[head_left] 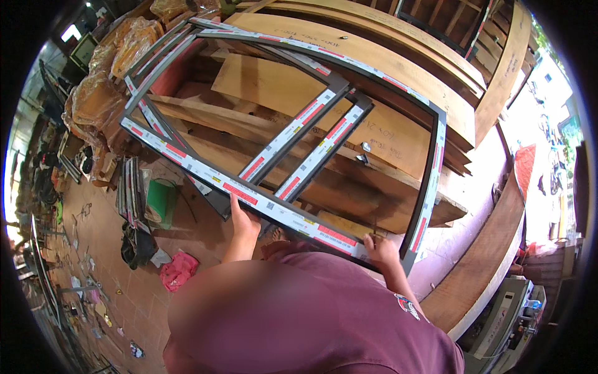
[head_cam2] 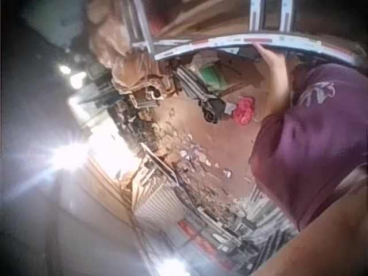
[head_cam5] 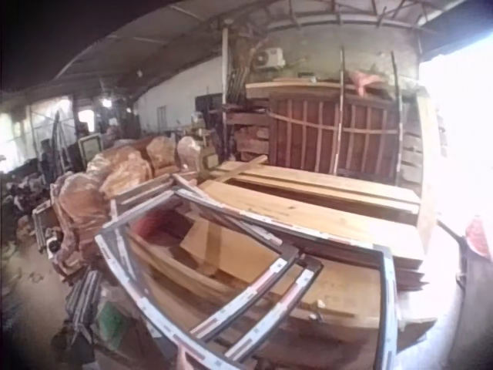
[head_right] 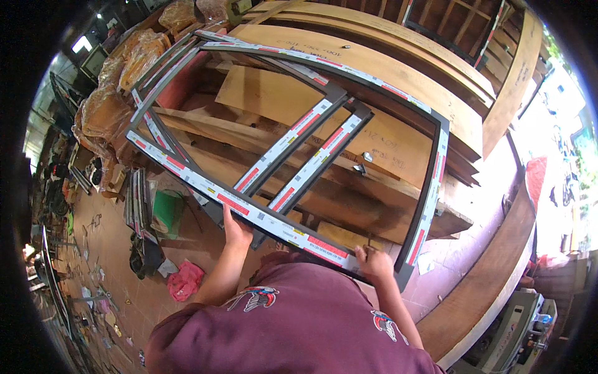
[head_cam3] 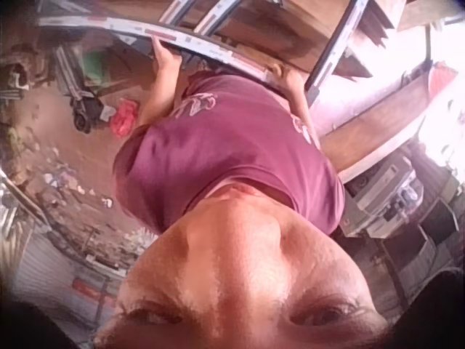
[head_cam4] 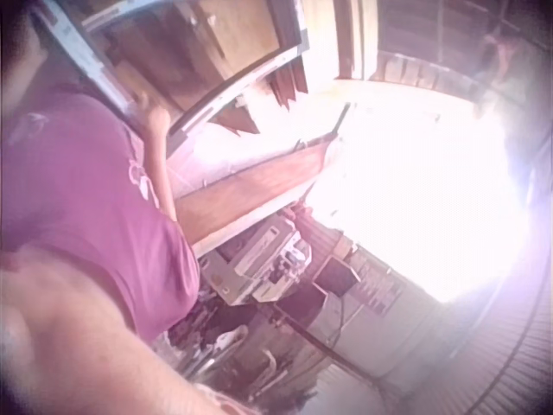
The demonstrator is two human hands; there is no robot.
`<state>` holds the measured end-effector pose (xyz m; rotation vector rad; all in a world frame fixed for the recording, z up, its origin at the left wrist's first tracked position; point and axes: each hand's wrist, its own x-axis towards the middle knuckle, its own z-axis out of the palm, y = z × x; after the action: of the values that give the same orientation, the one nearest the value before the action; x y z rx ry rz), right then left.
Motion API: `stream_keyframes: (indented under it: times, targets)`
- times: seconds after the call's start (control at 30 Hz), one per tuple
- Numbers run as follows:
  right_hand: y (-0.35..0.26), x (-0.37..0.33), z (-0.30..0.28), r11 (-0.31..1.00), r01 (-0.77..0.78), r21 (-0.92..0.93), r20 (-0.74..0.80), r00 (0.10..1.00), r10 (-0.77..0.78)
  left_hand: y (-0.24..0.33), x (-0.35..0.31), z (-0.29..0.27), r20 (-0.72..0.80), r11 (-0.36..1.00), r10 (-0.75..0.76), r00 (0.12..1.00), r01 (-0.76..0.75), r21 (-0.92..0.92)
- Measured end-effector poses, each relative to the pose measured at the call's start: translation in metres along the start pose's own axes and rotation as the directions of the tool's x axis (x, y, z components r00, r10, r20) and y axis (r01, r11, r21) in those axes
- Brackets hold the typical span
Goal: The person assembles a window frame by hand, pressing rubber gaskets into the grooves of the frame sections. The person works on the floor, aligning and seating the gaskets along the frame edges.
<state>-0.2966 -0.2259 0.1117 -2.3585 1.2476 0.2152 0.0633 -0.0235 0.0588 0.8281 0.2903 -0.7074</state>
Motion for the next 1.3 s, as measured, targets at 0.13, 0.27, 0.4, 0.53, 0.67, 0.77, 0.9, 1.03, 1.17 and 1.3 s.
stream_keyframes:
  times: [0.13,0.27,0.4,0.53,0.67,0.77,0.9,1.03,1.17,1.3]
  targets:
    - [0.014,-0.020,-0.065,0.984,0.100,0.146,-0.155,0.985,-0.077,0.013,-0.040,0.042,0.056,0.974,-0.080,0.995,0.090,-0.206]
    - [0.008,-0.051,-0.120,0.959,0.048,0.279,-0.144,0.990,-0.007,0.014,-0.026,0.049,0.394,0.966,0.260,0.881,-0.237,-0.107]
    - [0.009,-0.081,-0.166,0.982,0.011,0.187,-0.178,0.984,0.023,0.034,-0.030,0.093,0.424,0.951,0.243,0.872,-0.129,-0.280]
    - [-0.010,-0.105,-0.209,0.993,-0.040,0.116,-0.162,0.985,0.058,0.045,-0.022,0.102,0.502,0.735,0.295,0.813,0.143,-0.663]
    - [-0.055,-0.148,-0.270,0.996,-0.070,0.050,-0.125,0.989,0.075,0.110,0.013,0.087,0.707,0.659,0.338,0.621,0.381,-0.649]
    - [-0.088,-0.188,-0.299,0.993,-0.112,0.025,-0.137,0.984,0.114,0.159,0.012,0.074,0.561,0.634,0.464,0.686,0.185,-0.751]
    - [-0.118,-0.213,-0.318,0.988,-0.103,-0.119,0.025,0.994,0.107,0.209,0.016,0.055,0.651,0.497,0.576,0.494,0.421,-0.759]
    - [-0.129,-0.235,-0.298,0.974,-0.227,0.009,-0.028,0.974,0.227,0.233,0.017,0.049,0.670,0.523,0.611,0.422,0.420,-0.741]
    - [-0.112,-0.260,-0.259,0.992,-0.100,0.076,-0.095,0.990,0.107,0.242,0.012,0.064,0.764,0.629,0.568,0.306,0.438,-0.642]
    - [-0.100,-0.281,-0.213,0.982,-0.057,0.178,-0.147,0.986,0.084,0.262,0.007,0.080,0.864,0.749,0.438,0.247,0.432,-0.503]
